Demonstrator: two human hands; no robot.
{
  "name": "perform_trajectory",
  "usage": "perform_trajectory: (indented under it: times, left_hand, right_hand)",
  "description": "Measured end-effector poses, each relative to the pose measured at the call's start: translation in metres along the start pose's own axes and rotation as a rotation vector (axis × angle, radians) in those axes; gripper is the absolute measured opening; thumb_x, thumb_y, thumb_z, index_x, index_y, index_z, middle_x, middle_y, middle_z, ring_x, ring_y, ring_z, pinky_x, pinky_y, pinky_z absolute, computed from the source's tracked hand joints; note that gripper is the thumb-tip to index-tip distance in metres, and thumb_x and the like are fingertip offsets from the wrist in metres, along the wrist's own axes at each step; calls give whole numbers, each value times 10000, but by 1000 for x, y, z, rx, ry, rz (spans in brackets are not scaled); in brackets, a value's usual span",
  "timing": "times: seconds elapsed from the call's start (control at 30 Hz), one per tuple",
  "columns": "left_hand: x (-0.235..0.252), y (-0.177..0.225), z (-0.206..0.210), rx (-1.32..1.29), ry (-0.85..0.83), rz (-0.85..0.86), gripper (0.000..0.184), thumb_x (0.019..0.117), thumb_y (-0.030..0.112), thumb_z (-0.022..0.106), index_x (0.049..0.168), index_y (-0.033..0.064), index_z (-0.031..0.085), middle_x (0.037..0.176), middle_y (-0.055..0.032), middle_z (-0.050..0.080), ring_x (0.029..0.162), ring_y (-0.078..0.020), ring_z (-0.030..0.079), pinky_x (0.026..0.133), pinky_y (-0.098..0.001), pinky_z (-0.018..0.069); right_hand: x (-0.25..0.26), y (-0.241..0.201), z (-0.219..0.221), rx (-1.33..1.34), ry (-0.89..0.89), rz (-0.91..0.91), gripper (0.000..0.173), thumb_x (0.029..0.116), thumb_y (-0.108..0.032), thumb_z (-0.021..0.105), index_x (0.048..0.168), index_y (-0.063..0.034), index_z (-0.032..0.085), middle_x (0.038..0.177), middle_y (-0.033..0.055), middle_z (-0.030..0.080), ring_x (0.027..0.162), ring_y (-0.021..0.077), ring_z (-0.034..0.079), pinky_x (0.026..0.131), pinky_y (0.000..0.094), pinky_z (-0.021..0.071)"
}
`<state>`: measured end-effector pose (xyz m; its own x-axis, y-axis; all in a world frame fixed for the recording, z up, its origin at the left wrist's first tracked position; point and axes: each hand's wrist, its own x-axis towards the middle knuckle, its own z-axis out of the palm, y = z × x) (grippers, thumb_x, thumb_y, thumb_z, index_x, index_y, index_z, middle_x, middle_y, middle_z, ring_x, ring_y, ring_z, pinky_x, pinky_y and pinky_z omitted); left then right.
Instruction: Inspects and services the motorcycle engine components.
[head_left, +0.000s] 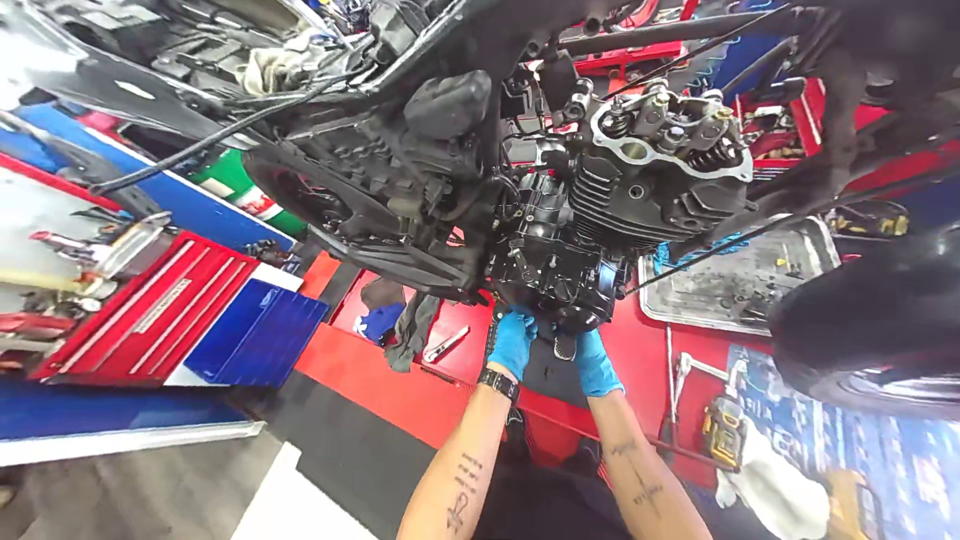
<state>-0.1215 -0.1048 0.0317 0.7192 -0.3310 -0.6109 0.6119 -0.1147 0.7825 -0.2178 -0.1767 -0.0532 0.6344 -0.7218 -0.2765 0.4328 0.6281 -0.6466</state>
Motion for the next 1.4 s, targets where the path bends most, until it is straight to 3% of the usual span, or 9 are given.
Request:
perform_trajectory:
  times: [0.17,0.3,0.43,0.7,0.83,1.03,1.17,1.23,1.4]
  left_hand:
    - [-1,5,4,141,2,11,183,1086,75,376,1005,18,530,726,-27,508,567,-100,476,530,-234,435]
    - [-1,5,7,251,19,25,157,1072,64,418,1011,10,553,742,-32,507,582,-105,463,534,-244,414]
    - [2,3,12,353,77,57,114,1043,32,497,1108,-40,557,790,-66,512,589,-117,455,526,-263,410]
    - [7,-2,3,330,29,87,85,1048,33,472,1013,-8,539,721,-30,457,535,-101,424,497,-239,403]
    - [-4,-4,-3,264,10,57,269,1092,183,420,924,44,577,623,18,434,464,-75,391,430,-209,355]
    - [-26,-2,-30,105,-93,24,254,1072,157,395,901,71,564,617,24,493,464,-61,446,427,-186,389]
    - [-46,2,-51,-105,-232,0,195,1048,114,385,976,79,564,691,-6,572,541,-81,554,492,-201,483]
    - [-54,-1,-62,-177,-326,15,195,1044,103,365,1026,80,558,757,-22,606,612,-97,608,565,-216,536]
    - [-64,-9,-83,-356,-464,-10,196,995,84,388,1023,97,581,845,-54,659,693,-124,656,622,-232,558]
  right_hand:
    - [-4,-4,3,34,-42,64,307,1084,-171,313,1094,-68,602,845,52,698,739,130,678,683,309,595]
    - [-5,-5,-3,0,-163,130,171,992,-77,475,1010,-72,645,839,50,699,765,132,674,728,308,587]
    - [-8,-9,-23,-18,-126,125,220,966,-33,419,1043,-96,615,899,28,721,802,112,699,710,295,596]
    - [-23,-50,-19,115,61,140,339,1100,-185,307,1152,-45,611,938,74,714,785,155,698,710,308,599]
    - [-16,-44,-19,90,78,100,306,1109,-163,326,1196,-39,592,968,64,700,813,144,689,730,306,597]
    - [-21,-35,-27,-52,3,148,137,966,-31,507,965,-49,643,787,27,672,663,97,629,614,255,548]
    - [-13,-24,-13,9,-5,97,292,1081,-137,310,1118,-103,597,921,0,701,783,68,666,665,242,559]
    - [-5,-22,-1,-2,-11,20,299,1090,-135,307,1142,-70,594,949,36,701,853,118,682,756,318,589]
    - [-4,-8,9,107,-60,125,294,1081,-118,315,1087,-44,599,844,80,706,717,152,686,647,304,596]
